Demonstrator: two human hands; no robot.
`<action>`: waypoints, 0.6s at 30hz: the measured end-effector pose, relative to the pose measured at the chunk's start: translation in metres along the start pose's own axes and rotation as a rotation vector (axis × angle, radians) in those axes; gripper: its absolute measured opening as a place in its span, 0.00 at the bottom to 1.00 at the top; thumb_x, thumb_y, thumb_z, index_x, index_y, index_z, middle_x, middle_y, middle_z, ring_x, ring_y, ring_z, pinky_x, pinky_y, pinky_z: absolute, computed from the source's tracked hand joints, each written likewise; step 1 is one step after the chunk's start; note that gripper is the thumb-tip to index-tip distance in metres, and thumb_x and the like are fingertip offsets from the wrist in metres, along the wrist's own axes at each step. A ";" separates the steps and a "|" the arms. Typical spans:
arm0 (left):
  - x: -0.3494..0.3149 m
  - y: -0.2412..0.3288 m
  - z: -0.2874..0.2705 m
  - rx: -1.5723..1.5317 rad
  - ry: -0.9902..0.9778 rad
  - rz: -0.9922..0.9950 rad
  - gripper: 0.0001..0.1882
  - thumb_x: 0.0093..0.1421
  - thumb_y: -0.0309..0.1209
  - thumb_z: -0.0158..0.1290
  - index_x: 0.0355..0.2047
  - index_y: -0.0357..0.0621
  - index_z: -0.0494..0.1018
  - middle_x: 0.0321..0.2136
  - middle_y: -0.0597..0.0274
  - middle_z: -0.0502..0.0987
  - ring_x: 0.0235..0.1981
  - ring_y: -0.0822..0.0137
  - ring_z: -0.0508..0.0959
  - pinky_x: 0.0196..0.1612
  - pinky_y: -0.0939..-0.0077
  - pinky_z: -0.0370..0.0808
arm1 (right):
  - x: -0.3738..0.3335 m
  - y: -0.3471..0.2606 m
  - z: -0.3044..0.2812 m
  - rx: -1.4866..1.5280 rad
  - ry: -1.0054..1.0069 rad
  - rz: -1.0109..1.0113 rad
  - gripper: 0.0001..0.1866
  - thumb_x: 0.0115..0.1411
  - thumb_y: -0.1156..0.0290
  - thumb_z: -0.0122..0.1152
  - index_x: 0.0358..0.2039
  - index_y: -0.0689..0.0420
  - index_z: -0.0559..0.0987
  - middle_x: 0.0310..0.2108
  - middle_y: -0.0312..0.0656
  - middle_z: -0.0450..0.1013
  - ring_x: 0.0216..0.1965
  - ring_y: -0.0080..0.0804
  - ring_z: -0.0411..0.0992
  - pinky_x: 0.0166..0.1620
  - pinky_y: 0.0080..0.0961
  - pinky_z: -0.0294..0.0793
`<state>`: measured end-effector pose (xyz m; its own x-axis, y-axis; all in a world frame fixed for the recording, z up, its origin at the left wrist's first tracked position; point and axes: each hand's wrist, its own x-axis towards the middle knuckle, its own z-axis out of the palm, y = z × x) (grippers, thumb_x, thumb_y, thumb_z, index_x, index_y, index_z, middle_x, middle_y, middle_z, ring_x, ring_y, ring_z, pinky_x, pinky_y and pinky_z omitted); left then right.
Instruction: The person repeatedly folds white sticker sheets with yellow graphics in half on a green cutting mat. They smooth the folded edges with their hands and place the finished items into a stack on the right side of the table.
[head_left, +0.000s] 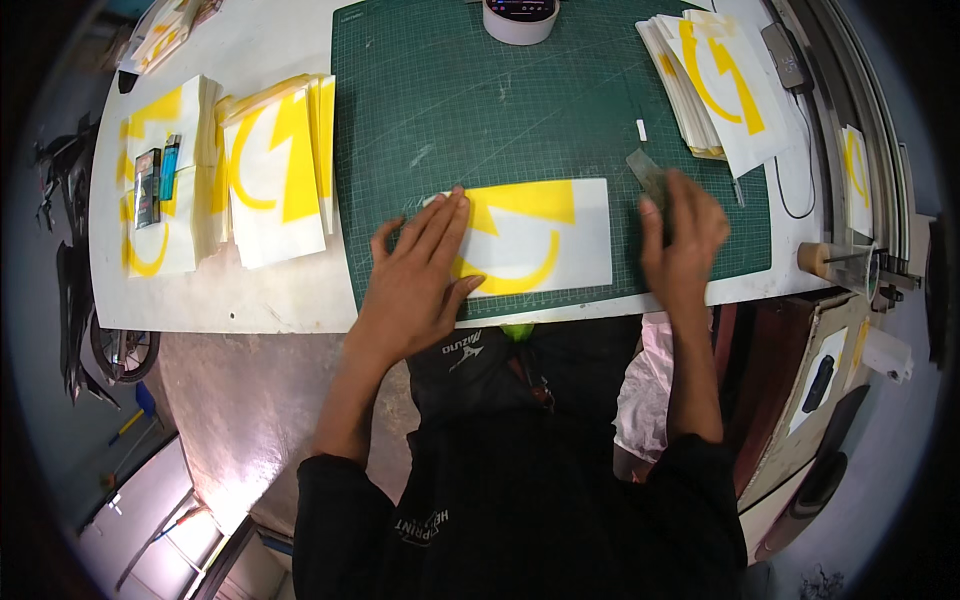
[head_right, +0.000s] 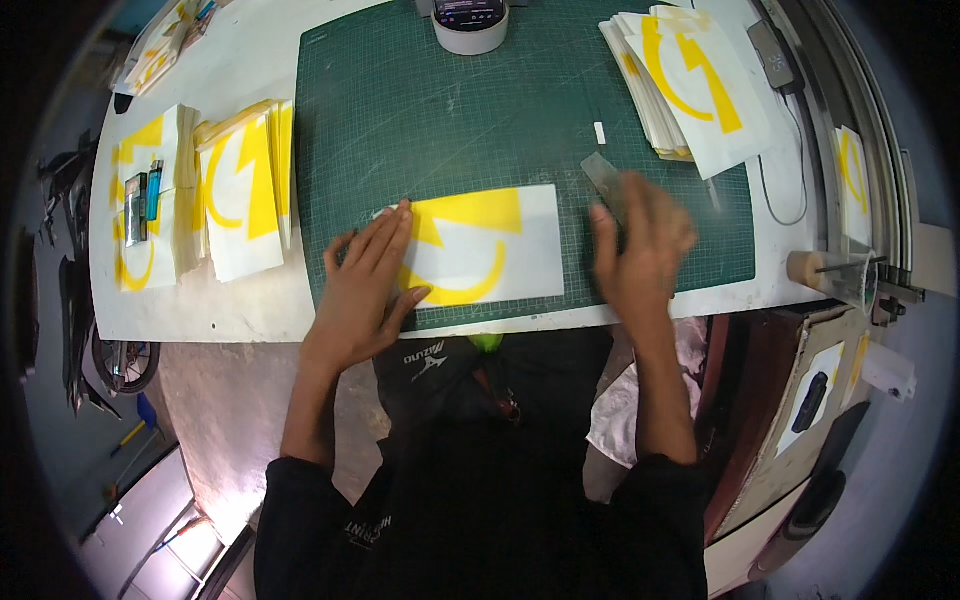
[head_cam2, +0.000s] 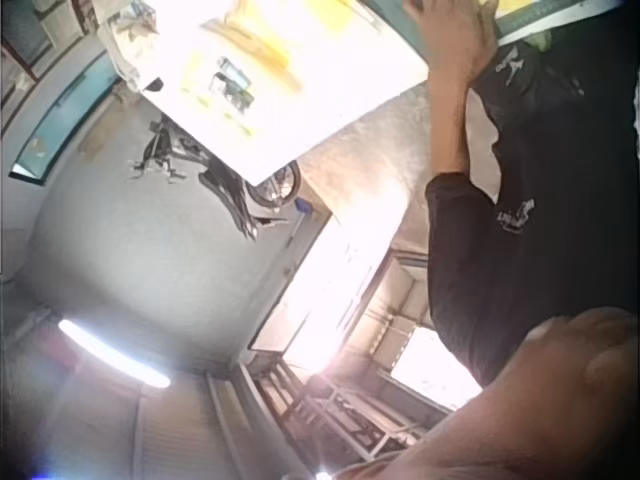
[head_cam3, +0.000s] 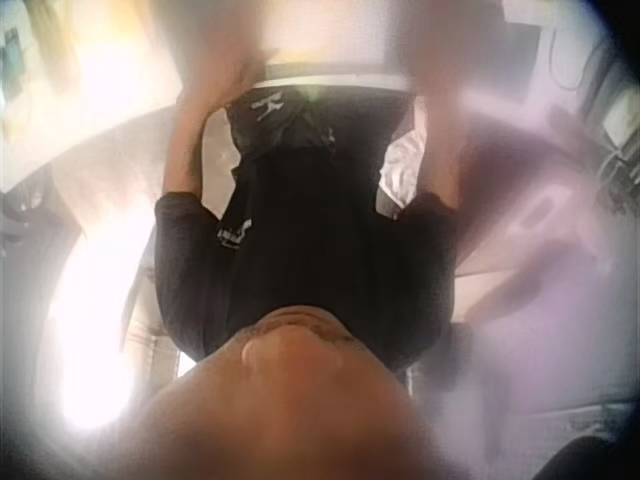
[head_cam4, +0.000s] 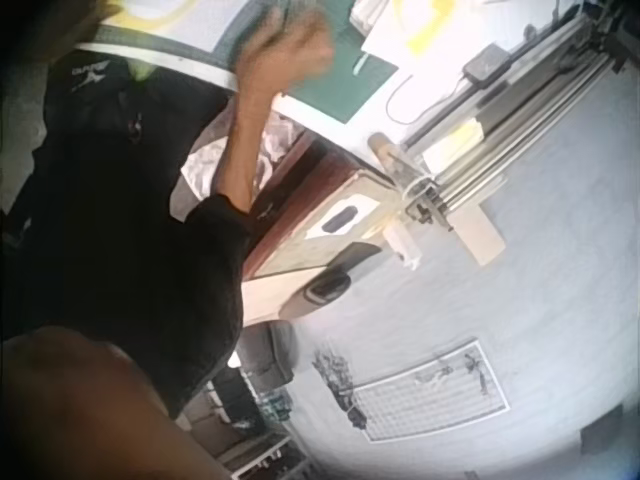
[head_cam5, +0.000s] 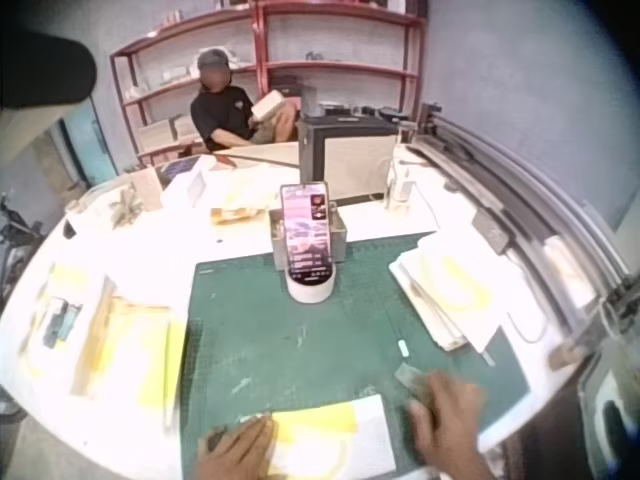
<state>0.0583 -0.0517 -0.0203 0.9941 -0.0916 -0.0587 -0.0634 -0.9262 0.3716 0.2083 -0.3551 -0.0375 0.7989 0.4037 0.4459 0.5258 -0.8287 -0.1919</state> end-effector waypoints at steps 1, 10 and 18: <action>-0.003 0.002 -0.001 0.015 0.029 -0.005 0.41 0.66 0.52 0.59 0.71 0.38 0.65 0.76 0.50 0.59 0.77 0.50 0.57 0.73 0.39 0.50 | -0.002 0.011 -0.002 -0.018 -0.025 0.050 0.21 0.70 0.63 0.64 0.58 0.61 0.78 0.53 0.51 0.78 0.55 0.48 0.75 0.63 0.58 0.61; -0.002 0.031 0.029 0.009 0.201 -0.107 0.48 0.64 0.58 0.58 0.71 0.33 0.63 0.76 0.48 0.59 0.79 0.43 0.52 0.74 0.27 0.42 | -0.006 -0.042 0.001 0.497 0.177 0.355 0.09 0.65 0.73 0.68 0.43 0.61 0.79 0.36 0.46 0.77 0.39 0.45 0.76 0.46 0.39 0.72; -0.002 0.031 0.029 0.022 0.179 -0.121 0.51 0.62 0.60 0.59 0.72 0.33 0.61 0.76 0.51 0.59 0.79 0.43 0.51 0.74 0.24 0.36 | -0.007 -0.090 0.038 0.203 0.099 -0.071 0.11 0.60 0.75 0.69 0.43 0.58 0.84 0.31 0.40 0.75 0.35 0.37 0.73 0.46 0.41 0.65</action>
<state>0.0516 -0.0911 -0.0356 0.9943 0.0855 0.0645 0.0576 -0.9346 0.3510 0.1667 -0.2689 -0.0564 0.7302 0.4099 0.5467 0.6359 -0.7005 -0.3241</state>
